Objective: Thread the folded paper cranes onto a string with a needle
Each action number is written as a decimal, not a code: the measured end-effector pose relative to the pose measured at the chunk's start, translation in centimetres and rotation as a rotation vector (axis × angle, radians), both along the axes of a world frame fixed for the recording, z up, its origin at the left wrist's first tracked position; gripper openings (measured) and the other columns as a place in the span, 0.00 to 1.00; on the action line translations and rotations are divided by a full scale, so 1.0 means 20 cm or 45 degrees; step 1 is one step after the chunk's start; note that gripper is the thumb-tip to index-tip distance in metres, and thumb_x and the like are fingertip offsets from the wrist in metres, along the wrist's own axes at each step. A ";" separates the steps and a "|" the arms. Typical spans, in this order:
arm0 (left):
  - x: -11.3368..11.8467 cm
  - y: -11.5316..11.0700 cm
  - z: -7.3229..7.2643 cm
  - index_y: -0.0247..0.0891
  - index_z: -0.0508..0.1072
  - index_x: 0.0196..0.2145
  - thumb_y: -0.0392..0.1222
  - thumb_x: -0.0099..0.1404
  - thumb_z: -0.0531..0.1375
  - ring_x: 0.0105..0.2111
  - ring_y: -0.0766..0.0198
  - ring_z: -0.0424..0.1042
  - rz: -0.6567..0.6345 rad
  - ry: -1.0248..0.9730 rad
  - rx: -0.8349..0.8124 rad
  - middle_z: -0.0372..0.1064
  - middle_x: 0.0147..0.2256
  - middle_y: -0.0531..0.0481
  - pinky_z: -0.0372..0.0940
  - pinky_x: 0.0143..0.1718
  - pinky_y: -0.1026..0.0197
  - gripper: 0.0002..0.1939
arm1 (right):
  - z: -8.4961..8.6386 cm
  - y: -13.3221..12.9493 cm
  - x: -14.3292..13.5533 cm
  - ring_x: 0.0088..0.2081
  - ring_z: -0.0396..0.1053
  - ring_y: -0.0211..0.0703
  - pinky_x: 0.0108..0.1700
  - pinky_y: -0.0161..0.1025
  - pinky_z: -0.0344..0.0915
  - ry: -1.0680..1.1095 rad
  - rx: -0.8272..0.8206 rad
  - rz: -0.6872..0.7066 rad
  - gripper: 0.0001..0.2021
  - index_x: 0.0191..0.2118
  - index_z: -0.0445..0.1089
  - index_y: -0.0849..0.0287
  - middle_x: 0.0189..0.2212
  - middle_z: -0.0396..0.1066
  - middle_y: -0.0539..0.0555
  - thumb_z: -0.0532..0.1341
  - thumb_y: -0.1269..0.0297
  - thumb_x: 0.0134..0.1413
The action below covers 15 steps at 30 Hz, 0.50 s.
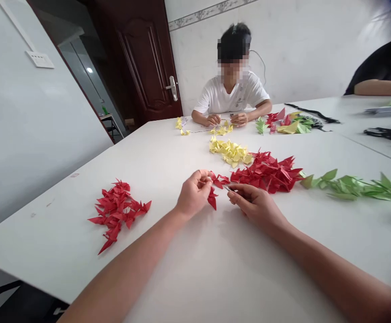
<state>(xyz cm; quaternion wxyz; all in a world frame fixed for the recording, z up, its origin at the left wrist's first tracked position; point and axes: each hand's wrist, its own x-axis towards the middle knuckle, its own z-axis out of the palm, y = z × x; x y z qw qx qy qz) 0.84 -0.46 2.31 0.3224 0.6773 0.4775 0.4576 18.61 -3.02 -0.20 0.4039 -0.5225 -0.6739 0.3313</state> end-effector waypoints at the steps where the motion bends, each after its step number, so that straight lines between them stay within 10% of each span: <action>1: 0.05 -0.02 -0.03 0.36 0.68 0.37 0.38 0.56 0.55 0.26 0.70 0.68 0.012 -0.024 0.005 0.68 0.32 0.49 0.64 0.28 0.67 0.09 | 0.00 0.00 0.00 0.20 0.59 0.34 0.23 0.33 0.57 0.064 -0.024 -0.003 0.22 0.43 0.69 0.60 0.25 0.69 0.52 0.54 0.49 0.50; 15: -0.04 -0.09 -0.07 0.40 0.67 0.45 0.28 0.52 0.52 0.41 0.63 0.68 -0.161 0.279 -0.109 0.67 0.43 0.46 0.66 0.35 0.64 0.22 | 0.01 0.00 -0.01 0.20 0.56 0.33 0.22 0.32 0.54 -0.002 -0.012 0.076 0.17 0.39 0.69 0.59 0.21 0.64 0.48 0.55 0.52 0.50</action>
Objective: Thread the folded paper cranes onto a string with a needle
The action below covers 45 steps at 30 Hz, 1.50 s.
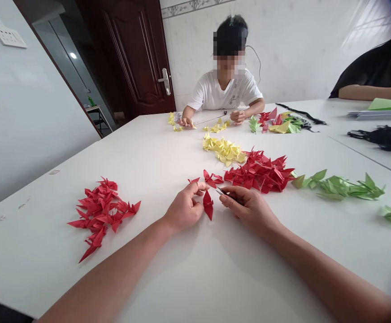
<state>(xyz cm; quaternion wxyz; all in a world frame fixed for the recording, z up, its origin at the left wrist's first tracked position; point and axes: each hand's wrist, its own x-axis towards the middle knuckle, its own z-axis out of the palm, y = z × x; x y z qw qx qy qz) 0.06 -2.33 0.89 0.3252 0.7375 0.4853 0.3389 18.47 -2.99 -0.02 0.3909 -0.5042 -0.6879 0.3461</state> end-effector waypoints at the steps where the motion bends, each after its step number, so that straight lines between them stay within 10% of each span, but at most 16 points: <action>1: -0.01 0.00 0.01 0.40 0.66 0.46 0.28 0.51 0.53 0.40 0.63 0.69 -0.052 0.042 -0.017 0.67 0.44 0.46 0.66 0.34 0.65 0.23 | 0.00 0.00 0.00 0.20 0.56 0.33 0.22 0.32 0.54 0.006 0.006 -0.001 0.17 0.40 0.68 0.59 0.21 0.64 0.48 0.55 0.52 0.51; 17: 0.02 0.05 -0.03 0.35 0.72 0.40 0.38 0.56 0.58 0.35 0.65 0.72 -0.001 -0.053 0.043 0.71 0.40 0.46 0.67 0.37 0.64 0.13 | 0.02 -0.06 -0.04 0.23 0.62 0.37 0.26 0.33 0.53 -0.588 0.252 0.008 0.12 0.32 0.69 0.57 0.23 0.69 0.51 0.52 0.57 0.53; 45: 0.04 0.04 -0.02 0.34 0.71 0.41 0.38 0.55 0.58 0.37 0.64 0.71 -0.051 -0.048 -0.003 0.71 0.41 0.45 0.67 0.39 0.63 0.15 | 0.01 -0.04 -0.05 0.23 0.61 0.37 0.26 0.34 0.50 -0.664 0.228 -0.036 0.12 0.29 0.69 0.57 0.22 0.68 0.51 0.50 0.61 0.55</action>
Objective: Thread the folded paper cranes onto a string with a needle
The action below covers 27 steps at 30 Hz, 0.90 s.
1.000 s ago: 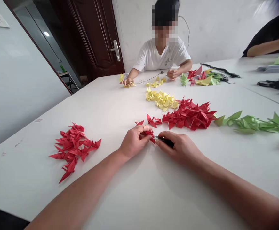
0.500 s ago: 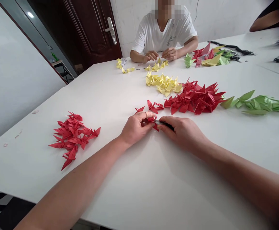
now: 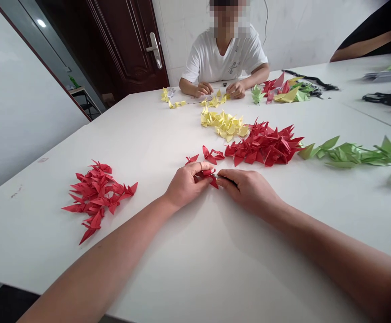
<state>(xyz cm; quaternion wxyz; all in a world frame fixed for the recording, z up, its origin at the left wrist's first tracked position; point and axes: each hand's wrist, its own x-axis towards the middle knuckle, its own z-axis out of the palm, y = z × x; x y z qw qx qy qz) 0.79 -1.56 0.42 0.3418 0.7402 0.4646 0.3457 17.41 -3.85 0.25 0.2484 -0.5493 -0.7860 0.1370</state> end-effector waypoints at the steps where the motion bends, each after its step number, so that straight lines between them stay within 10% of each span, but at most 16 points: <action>1: 0.00 0.00 0.00 0.34 0.71 0.42 0.38 0.55 0.58 0.37 0.64 0.71 -0.003 0.005 0.003 0.71 0.41 0.45 0.67 0.39 0.63 0.15 | 0.00 0.00 0.00 0.23 0.61 0.38 0.27 0.34 0.51 0.002 -0.007 0.004 0.12 0.30 0.69 0.57 0.23 0.68 0.51 0.50 0.61 0.56; 20: -0.02 0.02 0.03 0.35 0.69 0.44 0.45 0.56 0.57 0.27 0.66 0.70 0.083 -0.046 -0.089 0.72 0.33 0.48 0.67 0.35 0.60 0.18 | 0.01 -0.01 0.01 0.31 0.68 0.38 0.33 0.33 0.60 0.422 0.012 0.146 0.13 0.40 0.69 0.57 0.32 0.73 0.52 0.56 0.58 0.52; 27: -0.04 0.02 0.03 0.37 0.69 0.42 0.43 0.58 0.53 0.33 0.65 0.70 0.105 -0.041 0.124 0.60 0.50 0.44 0.67 0.38 0.60 0.15 | 0.01 -0.02 -0.01 0.27 0.63 0.35 0.29 0.31 0.55 0.230 0.042 0.274 0.10 0.36 0.70 0.57 0.27 0.71 0.50 0.56 0.59 0.51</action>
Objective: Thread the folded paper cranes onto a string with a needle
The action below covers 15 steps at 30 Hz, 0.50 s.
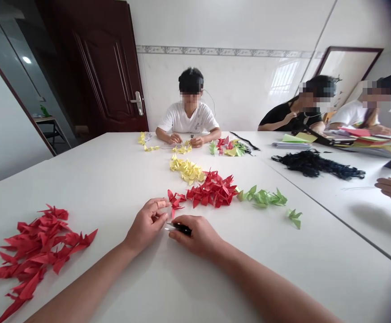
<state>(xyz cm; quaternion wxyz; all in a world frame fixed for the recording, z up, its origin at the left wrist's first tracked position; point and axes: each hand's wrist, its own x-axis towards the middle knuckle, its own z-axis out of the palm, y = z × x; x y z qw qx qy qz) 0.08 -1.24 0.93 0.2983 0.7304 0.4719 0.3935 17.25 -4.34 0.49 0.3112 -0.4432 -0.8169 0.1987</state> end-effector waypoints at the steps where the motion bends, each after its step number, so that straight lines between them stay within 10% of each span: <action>1: 0.00 0.00 0.00 0.37 0.69 0.40 0.43 0.58 0.53 0.33 0.65 0.69 0.071 0.034 0.074 0.61 0.48 0.45 0.67 0.37 0.60 0.13 | 0.00 0.00 0.00 0.27 0.64 0.36 0.29 0.31 0.55 -0.016 -0.003 -0.006 0.10 0.35 0.70 0.57 0.28 0.71 0.50 0.56 0.59 0.51; 8: -0.04 0.10 -0.05 0.38 0.61 0.49 0.42 0.56 0.53 0.51 0.54 0.60 0.492 0.121 0.282 0.59 0.51 0.42 0.63 0.46 0.53 0.22 | 0.00 0.00 -0.01 0.29 0.64 0.37 0.30 0.31 0.53 -0.088 0.046 -0.016 0.08 0.34 0.69 0.57 0.29 0.71 0.50 0.58 0.60 0.50; 15: 0.07 0.24 -0.07 0.36 0.60 0.52 0.38 0.54 0.53 0.50 0.56 0.64 0.211 0.211 0.157 0.60 0.53 0.42 0.61 0.50 0.55 0.26 | 0.01 0.00 -0.01 0.28 0.63 0.36 0.28 0.31 0.51 -0.112 0.051 -0.038 0.08 0.35 0.69 0.55 0.29 0.71 0.49 0.58 0.60 0.48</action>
